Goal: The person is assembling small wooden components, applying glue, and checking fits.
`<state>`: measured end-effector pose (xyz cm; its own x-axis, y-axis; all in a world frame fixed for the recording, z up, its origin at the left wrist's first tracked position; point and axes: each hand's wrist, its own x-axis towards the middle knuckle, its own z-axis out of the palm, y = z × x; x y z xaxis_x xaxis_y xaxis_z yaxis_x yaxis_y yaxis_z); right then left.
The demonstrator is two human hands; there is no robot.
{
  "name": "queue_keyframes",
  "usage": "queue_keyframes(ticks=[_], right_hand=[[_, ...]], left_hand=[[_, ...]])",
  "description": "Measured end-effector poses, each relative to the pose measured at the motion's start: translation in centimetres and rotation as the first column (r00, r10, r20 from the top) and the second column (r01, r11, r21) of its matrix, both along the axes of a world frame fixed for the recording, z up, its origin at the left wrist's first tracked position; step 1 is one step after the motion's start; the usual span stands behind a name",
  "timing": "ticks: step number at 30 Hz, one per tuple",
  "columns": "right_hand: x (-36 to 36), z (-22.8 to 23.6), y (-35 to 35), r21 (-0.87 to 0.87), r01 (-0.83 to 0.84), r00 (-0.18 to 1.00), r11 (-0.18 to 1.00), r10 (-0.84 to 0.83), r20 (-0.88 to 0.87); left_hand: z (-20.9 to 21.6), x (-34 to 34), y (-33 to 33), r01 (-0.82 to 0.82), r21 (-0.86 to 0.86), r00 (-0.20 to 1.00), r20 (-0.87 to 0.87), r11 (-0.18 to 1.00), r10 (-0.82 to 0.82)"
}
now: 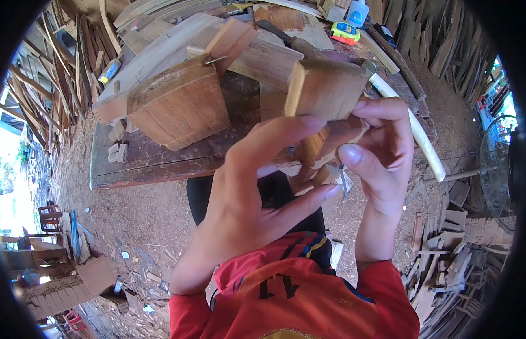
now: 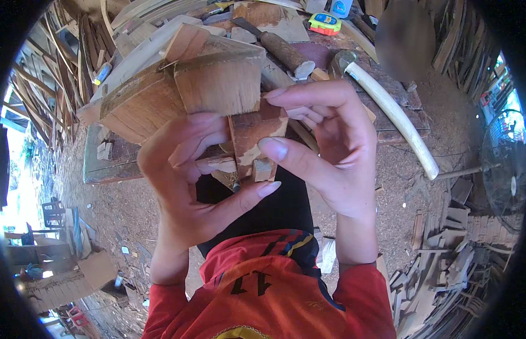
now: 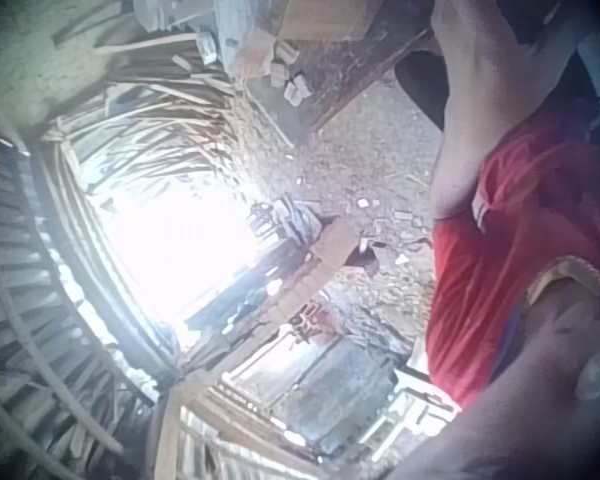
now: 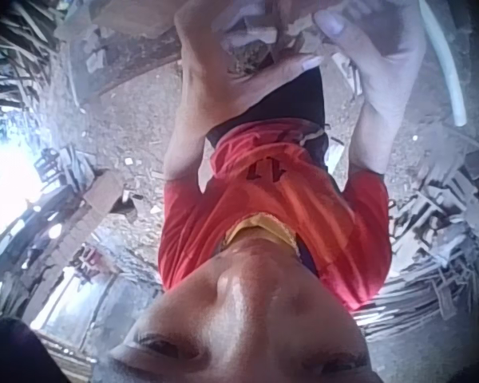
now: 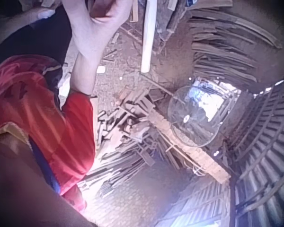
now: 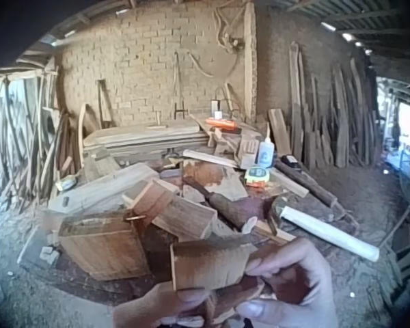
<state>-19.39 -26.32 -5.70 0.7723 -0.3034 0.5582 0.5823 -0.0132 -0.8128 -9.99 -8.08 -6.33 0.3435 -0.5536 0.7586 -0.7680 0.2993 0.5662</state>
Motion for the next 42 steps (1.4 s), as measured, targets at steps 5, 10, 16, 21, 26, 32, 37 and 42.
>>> queue_keyframes(ticks=[5, 10, 16, 21, 26, 32, 37, 42], right_hand=[[0.0, -0.4, -0.1, 0.11, -0.013, 0.999, 0.994, 0.009, 0.04], [0.0, -0.8, 0.1, 0.149, 0.075, 0.994, 0.986, -0.086, 0.069], [-0.1, -1.1, 0.5, 0.162, 0.037, 0.989, 0.986, -0.059, 0.133], [-0.2, -1.3, 1.0, 0.036, 0.082, 0.985, 0.996, -0.086, 0.148], [-0.3, -1.3, 1.3, -0.012, 0.09, 0.977, 0.996, -0.086, 0.195], [-0.4, -0.8, 1.6, -0.07, 0.102, 0.981, 0.992, -0.089, 0.17], [-0.2, -0.9, 2.1, -0.048, 0.074, 0.985, 0.996, -0.066, 0.16], [0.1, -1.3, 2.7, -0.052, 0.106, 0.983, 0.993, -0.097, 0.158]], left_hand=[[0.4, -0.9, -0.4, -0.009, -0.058, 0.979, -0.202, 0.998, -0.003], [1.0, -1.6, -0.2, -0.088, -0.004, 0.93, -0.36, 0.996, 0.08], [1.4, -2.0, -0.4, -0.064, 0.074, 0.918, -0.386, 0.995, 0.088], [1.5, -2.6, -0.4, -0.047, 0.091, 0.885, -0.459, 0.995, 0.084], [1.2, -2.6, 0.2, -0.083, 0.059, 0.9, -0.424, 0.995, 0.101], [1.3, -3.1, 0.7, -0.087, 0.048, 0.81, -0.578, 0.995, 0.099], [1.4, -3.1, 1.3, -0.085, 0.076, 0.804, -0.584, 0.993, 0.114], [1.2, -2.5, 1.4, -0.082, 0.06, 0.817, -0.568, 0.995, 0.102]])
